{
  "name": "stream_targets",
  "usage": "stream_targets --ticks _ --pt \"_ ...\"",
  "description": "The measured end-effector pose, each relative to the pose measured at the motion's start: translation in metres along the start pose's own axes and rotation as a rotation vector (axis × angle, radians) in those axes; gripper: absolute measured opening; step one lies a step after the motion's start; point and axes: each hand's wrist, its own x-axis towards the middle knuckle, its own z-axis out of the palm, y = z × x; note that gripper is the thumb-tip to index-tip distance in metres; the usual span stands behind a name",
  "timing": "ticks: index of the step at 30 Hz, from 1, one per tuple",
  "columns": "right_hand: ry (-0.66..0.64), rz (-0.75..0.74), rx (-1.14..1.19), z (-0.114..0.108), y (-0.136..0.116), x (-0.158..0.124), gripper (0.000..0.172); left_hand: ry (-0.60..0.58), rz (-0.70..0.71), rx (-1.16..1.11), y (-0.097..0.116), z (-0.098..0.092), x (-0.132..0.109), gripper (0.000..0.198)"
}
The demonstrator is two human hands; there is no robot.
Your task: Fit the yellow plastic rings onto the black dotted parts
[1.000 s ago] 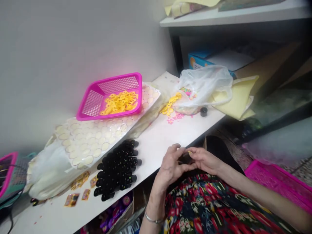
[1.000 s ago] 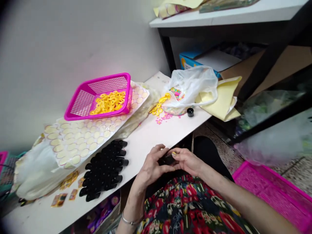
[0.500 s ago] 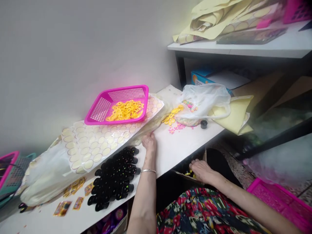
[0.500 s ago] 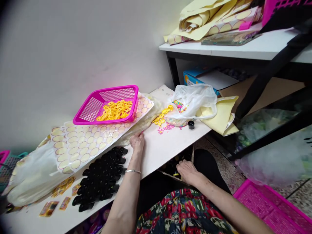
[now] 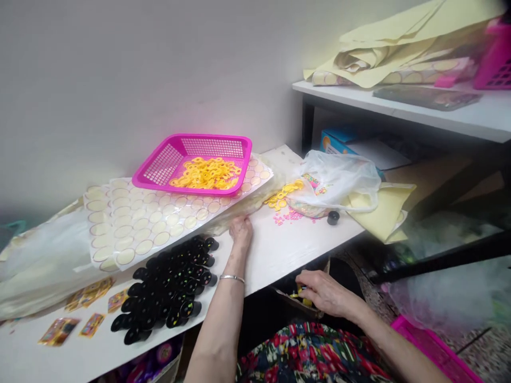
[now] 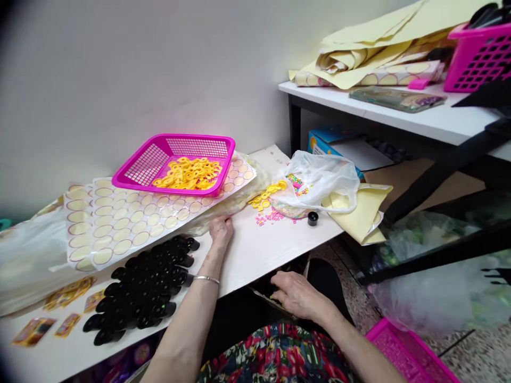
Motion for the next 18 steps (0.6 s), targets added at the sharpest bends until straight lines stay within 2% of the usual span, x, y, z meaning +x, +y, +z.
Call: stream_targets --ticks 2,4,7,9,11,14,18 --pt "0.079 -0.056 0.079 -0.002 -0.005 0.009 0.013 -0.008 0.009 -0.032 0.004 0.0 -0.005 0.029" --pt "0.255 -0.101 0.124 -0.006 -0.008 0.022 0.016 -0.072 0.04 -0.159 0.012 0.002 -0.017 0.025" --pt "0.576 -0.139 0.094 -0.015 -0.008 0.051 0.021 -0.311 0.053 -0.605 0.03 0.003 -0.042 0.018" --pt "0.684 -0.155 0.056 -0.021 -0.006 0.069 0.02 -0.484 -0.014 -0.908 0.044 0.001 -0.058 0.017" --pt "0.715 -0.178 0.023 -0.026 -0.002 0.082 0.016 -0.603 -0.115 -1.105 0.055 -0.005 -0.069 0.018" --pt "0.721 -0.233 -0.009 -0.028 0.001 0.091 0.015 -0.704 -0.244 -1.273 0.064 -0.013 -0.075 0.017" --pt "0.709 -0.26 -0.016 -0.032 0.006 0.094 0.019 -0.815 -0.306 -1.442 0.068 -0.017 -0.075 0.018"
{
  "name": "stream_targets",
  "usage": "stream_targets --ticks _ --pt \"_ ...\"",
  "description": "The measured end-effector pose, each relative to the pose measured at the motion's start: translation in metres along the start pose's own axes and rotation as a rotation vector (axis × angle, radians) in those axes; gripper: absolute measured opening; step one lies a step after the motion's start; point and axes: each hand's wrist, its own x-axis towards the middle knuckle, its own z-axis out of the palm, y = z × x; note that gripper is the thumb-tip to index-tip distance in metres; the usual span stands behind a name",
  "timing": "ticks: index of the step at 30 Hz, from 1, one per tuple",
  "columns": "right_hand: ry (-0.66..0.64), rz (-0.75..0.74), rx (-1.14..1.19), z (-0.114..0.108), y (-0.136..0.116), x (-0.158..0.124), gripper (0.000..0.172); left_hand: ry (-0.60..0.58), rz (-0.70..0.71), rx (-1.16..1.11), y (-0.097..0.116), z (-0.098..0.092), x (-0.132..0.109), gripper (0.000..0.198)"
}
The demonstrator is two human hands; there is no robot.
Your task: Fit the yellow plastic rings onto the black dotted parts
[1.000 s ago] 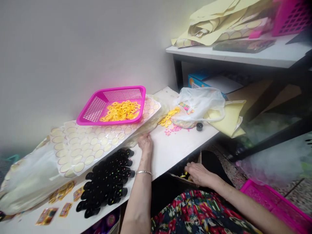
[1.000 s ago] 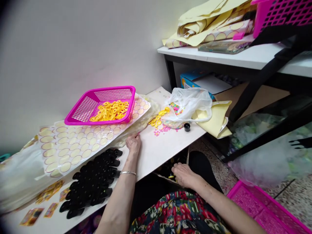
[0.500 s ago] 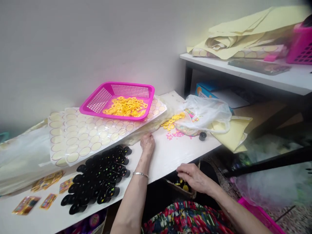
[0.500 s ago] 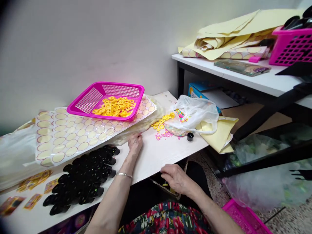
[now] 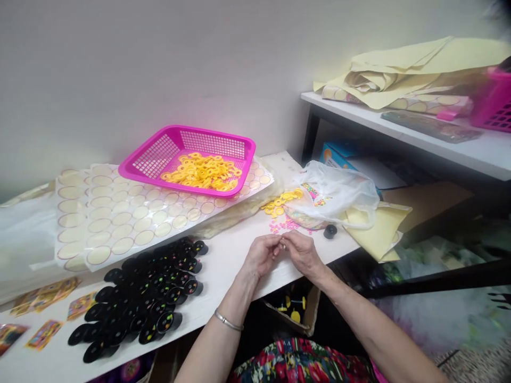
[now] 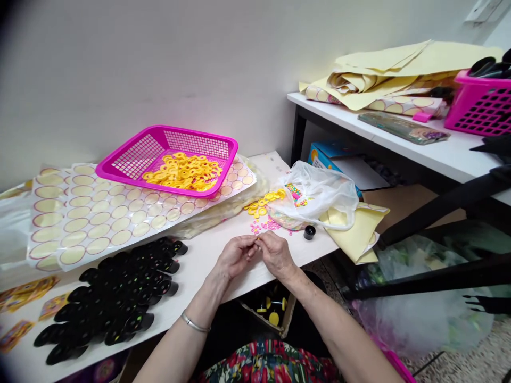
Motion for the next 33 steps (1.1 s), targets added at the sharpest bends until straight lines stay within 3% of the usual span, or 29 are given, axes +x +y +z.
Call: stream_targets --ticks 2,4,8,11,14,17,19,21,23,24,26,29,33 --pt "-0.021 -0.01 -0.042 -0.004 0.006 0.006 0.022 0.006 0.009 -0.003 0.0 -0.002 0.004 0.021" --pt "-0.019 -0.015 -0.147 -0.013 0.015 0.018 0.023 0.104 0.066 0.129 -0.001 -0.01 0.011 0.025" --pt "0.03 0.112 -0.476 -0.045 0.037 0.054 0.021 0.468 0.347 0.607 0.001 -0.037 0.027 0.022" --pt "0.018 0.236 -0.697 -0.069 0.05 0.079 0.022 0.71 0.625 0.897 0.013 -0.057 0.023 0.017" --pt "-0.03 0.285 -0.796 -0.075 0.056 0.09 0.025 0.966 0.954 1.109 0.044 -0.066 0.008 0.017" --pt "-0.065 0.204 -0.74 -0.06 0.055 0.089 0.02 1.132 1.164 1.325 0.099 -0.066 -0.003 0.018" --pt "-0.097 0.139 -0.663 -0.045 0.05 0.085 0.017 1.091 1.076 1.524 0.141 -0.066 -0.002 0.018" --pt "-0.095 0.094 -0.579 -0.033 0.041 0.079 0.015 0.935 0.864 1.716 0.179 -0.069 0.005 0.017" --pt "-0.022 0.069 -0.489 -0.028 0.032 0.07 0.015 0.835 0.705 1.767 0.204 -0.07 0.014 0.015" --pt "0.039 0.062 -0.444 -0.028 0.029 0.064 0.015 0.81 0.721 1.76 0.209 -0.071 0.017 0.016" --pt "0.191 0.063 -0.37 -0.034 0.025 0.049 0.015 0.808 0.841 1.679 0.208 -0.069 0.019 0.02" --pt "0.403 0.097 -0.336 -0.05 0.029 0.019 0.014 0.828 1.024 1.515 0.188 -0.067 0.005 0.022" --pt "0.516 0.2 -0.361 -0.076 0.04 -0.023 0.014 0.929 1.017 1.406 0.144 -0.072 -0.039 0.018"
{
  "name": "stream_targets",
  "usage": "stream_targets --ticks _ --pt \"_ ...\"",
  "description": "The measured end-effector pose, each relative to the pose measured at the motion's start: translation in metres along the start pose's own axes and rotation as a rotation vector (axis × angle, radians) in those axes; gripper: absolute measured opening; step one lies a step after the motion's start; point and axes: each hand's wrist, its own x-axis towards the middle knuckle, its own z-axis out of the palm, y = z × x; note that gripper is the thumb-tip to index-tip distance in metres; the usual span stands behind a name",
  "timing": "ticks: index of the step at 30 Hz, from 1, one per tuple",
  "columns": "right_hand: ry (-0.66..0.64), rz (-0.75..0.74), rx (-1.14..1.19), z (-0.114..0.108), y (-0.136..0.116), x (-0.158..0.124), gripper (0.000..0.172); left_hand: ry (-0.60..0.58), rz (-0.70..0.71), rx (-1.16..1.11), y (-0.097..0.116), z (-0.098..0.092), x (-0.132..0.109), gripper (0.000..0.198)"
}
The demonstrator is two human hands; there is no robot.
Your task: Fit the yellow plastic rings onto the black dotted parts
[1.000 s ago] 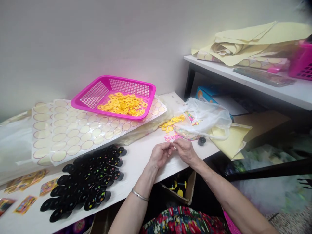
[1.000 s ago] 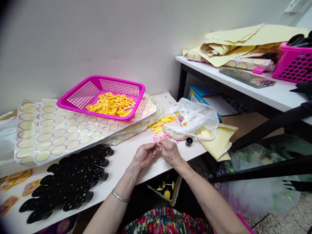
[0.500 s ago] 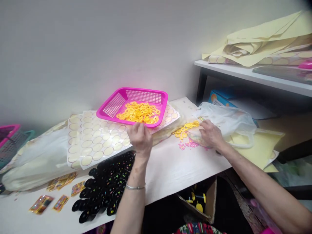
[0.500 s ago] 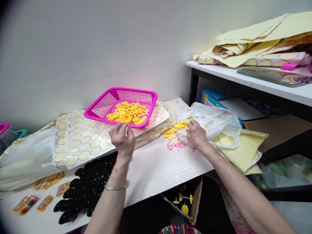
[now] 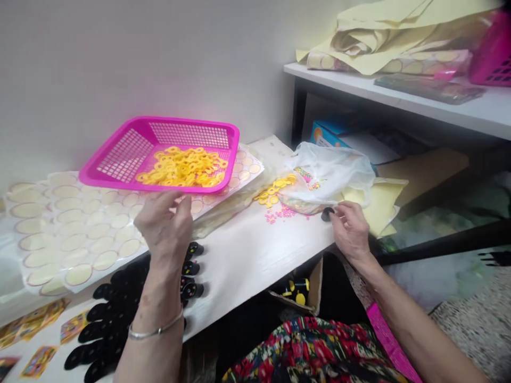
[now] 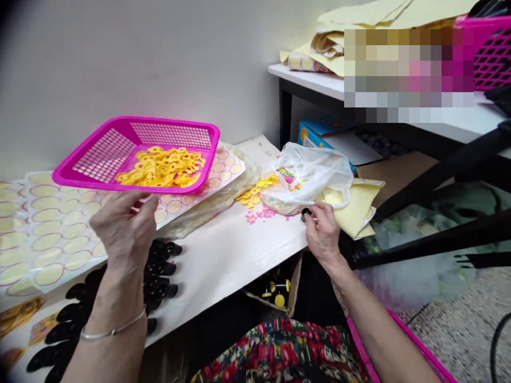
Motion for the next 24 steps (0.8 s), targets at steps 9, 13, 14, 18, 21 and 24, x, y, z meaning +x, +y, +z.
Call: stream_targets --ticks 9,13,14,18,21,24 --pt "-0.036 0.03 -0.037 -0.034 0.018 -0.036 0.01 -0.014 -0.294 0.067 -0.002 -0.056 -0.195 0.012" --pt "-0.207 -0.04 0.116 -0.012 0.001 -0.048 0.008 -0.013 -0.414 0.149 -0.01 -0.066 -0.236 0.014" --pt "-0.26 -0.06 0.151 -0.005 -0.006 -0.049 0.009 -0.01 -0.421 0.166 -0.013 -0.067 -0.238 0.015" --pt "-0.462 -0.138 0.267 0.021 -0.03 -0.048 0.008 -0.063 -0.331 0.234 -0.027 -0.06 -0.228 0.019" --pt "-0.526 -0.128 0.317 0.034 -0.041 -0.042 0.01 -0.066 -0.205 0.333 -0.037 -0.047 -0.219 0.02" --pt "-0.561 -0.123 0.312 0.041 -0.043 -0.04 0.011 -0.044 -0.123 0.399 -0.046 -0.033 -0.214 0.027"
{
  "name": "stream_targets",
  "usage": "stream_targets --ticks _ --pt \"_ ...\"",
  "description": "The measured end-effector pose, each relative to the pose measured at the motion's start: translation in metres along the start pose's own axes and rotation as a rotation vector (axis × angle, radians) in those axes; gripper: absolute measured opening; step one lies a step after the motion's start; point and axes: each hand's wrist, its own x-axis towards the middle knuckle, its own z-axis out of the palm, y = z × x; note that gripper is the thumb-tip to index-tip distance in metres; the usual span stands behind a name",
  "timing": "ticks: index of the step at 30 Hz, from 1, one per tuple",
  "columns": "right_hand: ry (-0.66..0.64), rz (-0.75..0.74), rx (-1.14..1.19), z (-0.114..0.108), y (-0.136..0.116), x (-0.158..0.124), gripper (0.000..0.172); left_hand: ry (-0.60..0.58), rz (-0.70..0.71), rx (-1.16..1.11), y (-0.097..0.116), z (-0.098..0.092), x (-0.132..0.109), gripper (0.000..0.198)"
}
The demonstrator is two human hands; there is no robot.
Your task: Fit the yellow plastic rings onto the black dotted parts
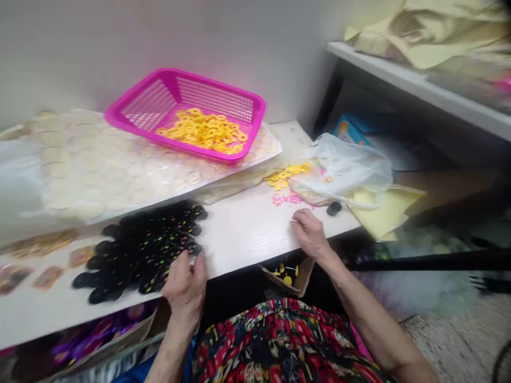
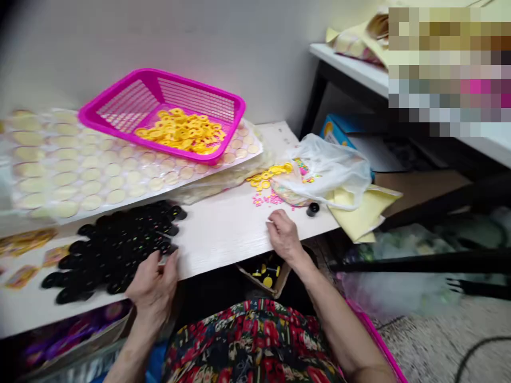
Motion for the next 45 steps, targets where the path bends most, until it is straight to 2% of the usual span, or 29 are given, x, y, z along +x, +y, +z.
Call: stream_targets --ticks 5,9,14,19,23,27,31,36,41,45 --pt "-0.092 0.014 -0.006 0.004 0.002 0.001 0.011 -0.035 -0.009 0.083 0.002 0.016 0.004 0.044" --pt "-0.098 0.006 -0.023 0.007 0.009 0.014 0.011 -0.035 -0.002 0.04 0.009 0.018 0.006 0.035" --pt "-0.073 0.026 -0.188 0.021 0.021 0.055 0.015 -0.029 -0.084 -0.182 0.02 0.021 0.013 0.026" --pt "-0.109 0.143 -0.428 0.038 0.023 0.097 0.02 -0.217 -0.254 -0.463 0.042 0.035 0.022 0.031" --pt "-0.141 0.179 -0.533 0.046 0.023 0.119 0.022 -0.391 -0.266 -0.692 0.07 0.049 0.028 0.027" --pt "-0.219 0.121 -0.522 0.051 0.021 0.123 0.021 -0.483 -0.297 -0.773 0.095 0.06 0.029 0.024" --pt "-0.201 0.151 -0.56 0.054 0.018 0.121 0.021 -0.536 -0.226 -0.786 0.107 0.063 0.03 0.025" --pt "-0.278 0.192 -0.662 0.062 0.02 0.13 0.023 -0.538 -0.148 -0.779 0.109 0.061 0.034 0.02" --pt "-0.321 0.114 -0.725 0.065 0.029 0.132 0.027 -0.544 -0.118 -0.756 0.109 0.062 0.035 0.02" --pt "-0.312 0.011 -0.643 0.055 0.035 0.127 0.029 -0.555 -0.086 -0.776 0.108 0.063 0.034 0.018"
